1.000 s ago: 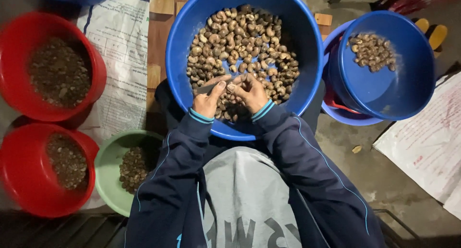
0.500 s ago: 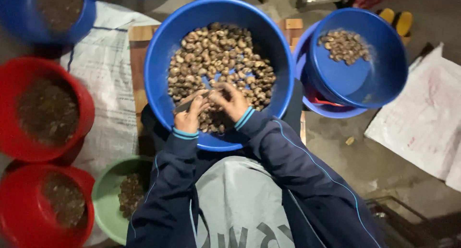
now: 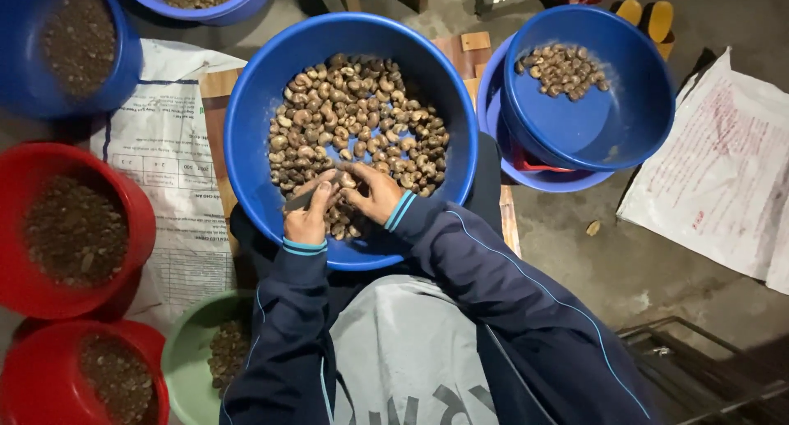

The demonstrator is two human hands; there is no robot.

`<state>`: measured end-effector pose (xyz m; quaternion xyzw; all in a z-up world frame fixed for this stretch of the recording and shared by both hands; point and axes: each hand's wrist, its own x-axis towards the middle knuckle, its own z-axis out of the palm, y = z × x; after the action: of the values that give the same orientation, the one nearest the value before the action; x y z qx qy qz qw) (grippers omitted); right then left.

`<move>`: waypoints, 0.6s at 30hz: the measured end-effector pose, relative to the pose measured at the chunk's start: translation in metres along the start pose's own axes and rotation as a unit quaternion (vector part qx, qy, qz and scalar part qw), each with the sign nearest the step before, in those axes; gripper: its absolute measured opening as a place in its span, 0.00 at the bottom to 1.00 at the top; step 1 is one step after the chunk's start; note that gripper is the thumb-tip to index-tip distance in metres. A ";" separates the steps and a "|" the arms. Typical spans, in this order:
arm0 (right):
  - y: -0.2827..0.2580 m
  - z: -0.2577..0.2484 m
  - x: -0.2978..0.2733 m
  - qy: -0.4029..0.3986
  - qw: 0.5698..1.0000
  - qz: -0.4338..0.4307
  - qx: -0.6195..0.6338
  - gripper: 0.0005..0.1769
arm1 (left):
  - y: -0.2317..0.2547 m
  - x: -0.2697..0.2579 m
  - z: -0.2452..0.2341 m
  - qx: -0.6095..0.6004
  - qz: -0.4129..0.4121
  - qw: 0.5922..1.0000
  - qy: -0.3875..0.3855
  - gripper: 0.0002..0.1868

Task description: A person sits on the floor and uses a small metal tool to peel nuts, sorting the nuts and shells into different plastic bowls.

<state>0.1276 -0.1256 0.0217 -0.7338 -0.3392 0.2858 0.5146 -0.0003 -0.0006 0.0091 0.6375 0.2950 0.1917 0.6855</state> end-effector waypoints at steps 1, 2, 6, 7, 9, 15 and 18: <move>-0.001 0.000 0.000 0.000 1.000 0.000 0.000 0.24 | 0.002 0.001 0.001 0.000 0.000 1.000 0.000 0.15; -0.001 0.000 0.000 -0.001 1.000 0.003 -0.013 0.25 | 0.004 0.002 0.002 0.022 0.005 1.000 -0.009 0.15; -0.002 0.000 0.000 -0.004 1.000 0.009 -0.025 0.24 | 0.000 0.001 0.000 0.037 0.001 0.999 -0.006 0.15; 0.002 0.001 0.000 -0.004 1.000 0.009 -0.025 0.24 | 0.001 0.001 0.001 0.037 0.001 0.999 -0.006 0.15; 0.009 0.003 -0.001 -0.008 0.999 0.014 -0.042 0.25 | 0.004 0.000 0.002 0.040 -0.002 0.999 -0.006 0.16; 0.022 0.006 0.000 0.023 0.998 0.039 -0.041 0.24 | 0.013 0.001 0.002 0.050 0.024 0.998 -0.021 0.13; 0.023 0.002 -0.001 0.014 0.998 0.043 -0.037 0.22 | 0.013 -0.002 0.002 0.024 -0.006 1.000 0.002 0.14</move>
<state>0.1304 -0.1308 -0.0003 -0.7705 -0.3104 0.2845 0.4786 0.0012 -0.0020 0.0219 0.6517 0.3042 0.1815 0.6707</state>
